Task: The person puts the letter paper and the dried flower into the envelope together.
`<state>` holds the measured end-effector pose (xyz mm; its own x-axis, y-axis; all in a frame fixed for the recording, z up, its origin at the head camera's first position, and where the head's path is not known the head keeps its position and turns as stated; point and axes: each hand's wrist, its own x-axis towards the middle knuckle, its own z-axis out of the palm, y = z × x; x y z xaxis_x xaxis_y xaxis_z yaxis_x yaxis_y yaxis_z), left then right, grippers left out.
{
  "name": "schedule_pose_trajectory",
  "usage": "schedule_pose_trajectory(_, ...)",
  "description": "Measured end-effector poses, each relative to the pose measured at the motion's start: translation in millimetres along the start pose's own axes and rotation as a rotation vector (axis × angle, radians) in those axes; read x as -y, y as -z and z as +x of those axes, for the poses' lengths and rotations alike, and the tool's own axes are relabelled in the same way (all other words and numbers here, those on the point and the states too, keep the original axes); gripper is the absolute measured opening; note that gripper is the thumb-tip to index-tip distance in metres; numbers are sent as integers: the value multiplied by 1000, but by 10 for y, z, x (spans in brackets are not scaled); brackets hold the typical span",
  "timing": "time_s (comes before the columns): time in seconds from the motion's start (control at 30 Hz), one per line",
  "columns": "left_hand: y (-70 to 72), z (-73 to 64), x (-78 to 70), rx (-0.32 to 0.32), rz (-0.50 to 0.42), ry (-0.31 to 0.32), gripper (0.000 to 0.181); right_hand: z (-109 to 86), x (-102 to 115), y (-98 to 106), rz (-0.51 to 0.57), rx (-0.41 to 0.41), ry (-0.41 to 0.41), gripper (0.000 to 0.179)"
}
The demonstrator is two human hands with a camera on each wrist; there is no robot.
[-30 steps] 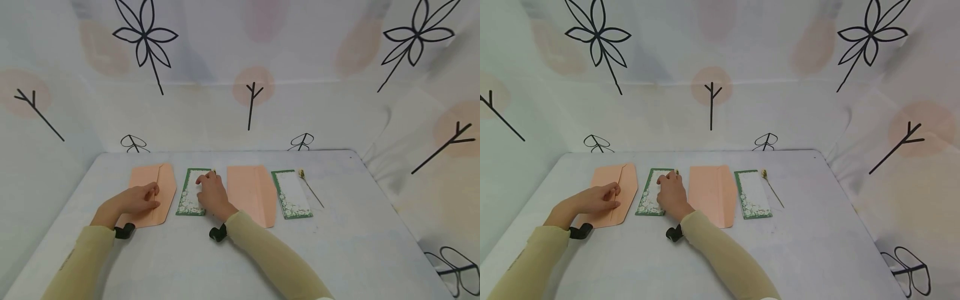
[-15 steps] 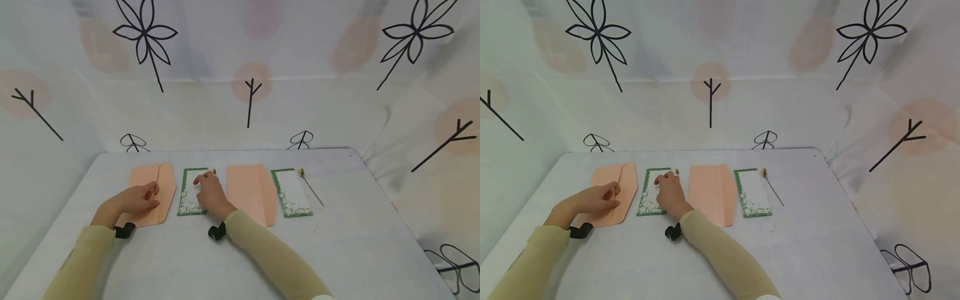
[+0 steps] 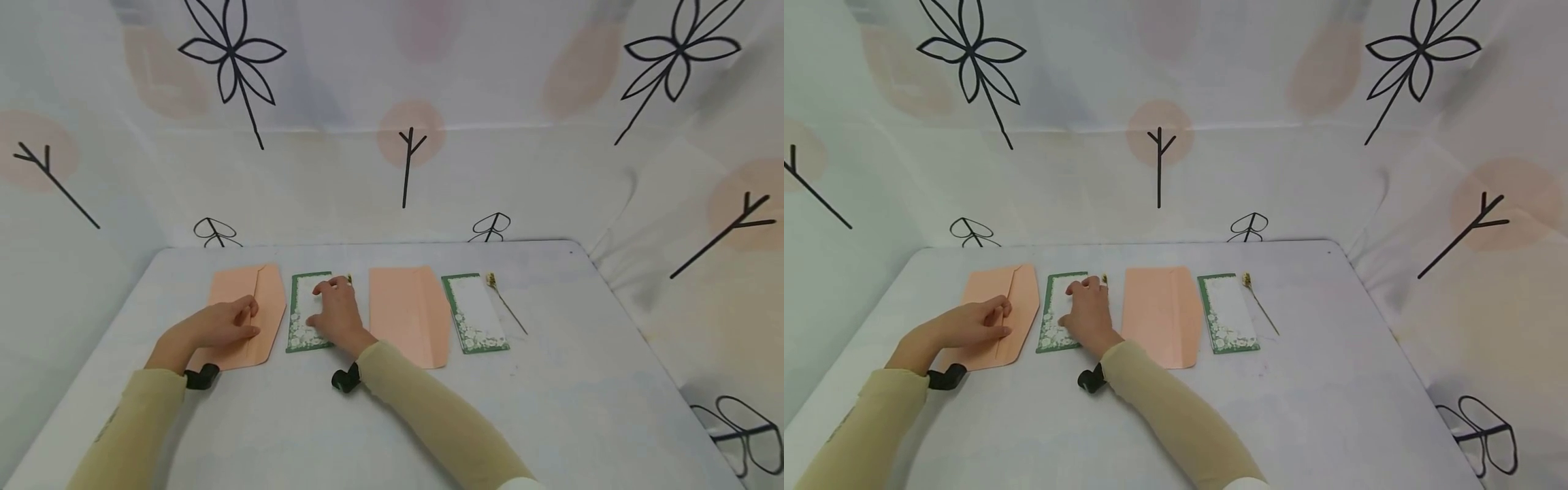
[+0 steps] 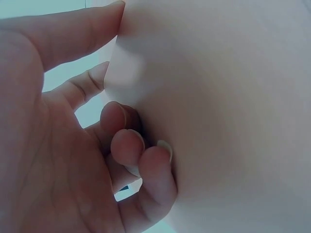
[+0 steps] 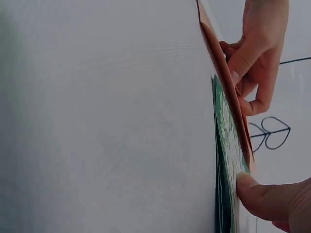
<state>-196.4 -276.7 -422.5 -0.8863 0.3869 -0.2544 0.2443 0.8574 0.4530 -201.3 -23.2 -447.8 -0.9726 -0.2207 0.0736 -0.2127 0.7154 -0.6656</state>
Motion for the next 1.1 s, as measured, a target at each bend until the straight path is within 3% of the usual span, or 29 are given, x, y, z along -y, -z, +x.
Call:
schedule_pose_trajectory(0.27,8,-13,17,-1,8,20,31,70,107,-12,-33,12,-36,49)
schedule_pose_trajectory(0.43,7,-10,30,-4,0,18,31,105,120,-6,-84,36,-48,41)
schedule_pose_trajectory(0.67,-11,-3,45,-1,-5,6,31,65,111,23,-124,80,-30,29)
schedule_pose_trajectory(0.93,-12,-14,26,2,-12,3,31,42,75,104,-203,72,8,22)
schedule_pose_trajectory(1.1,-1,-12,18,2,-7,0,31,19,62,186,-198,77,18,19)
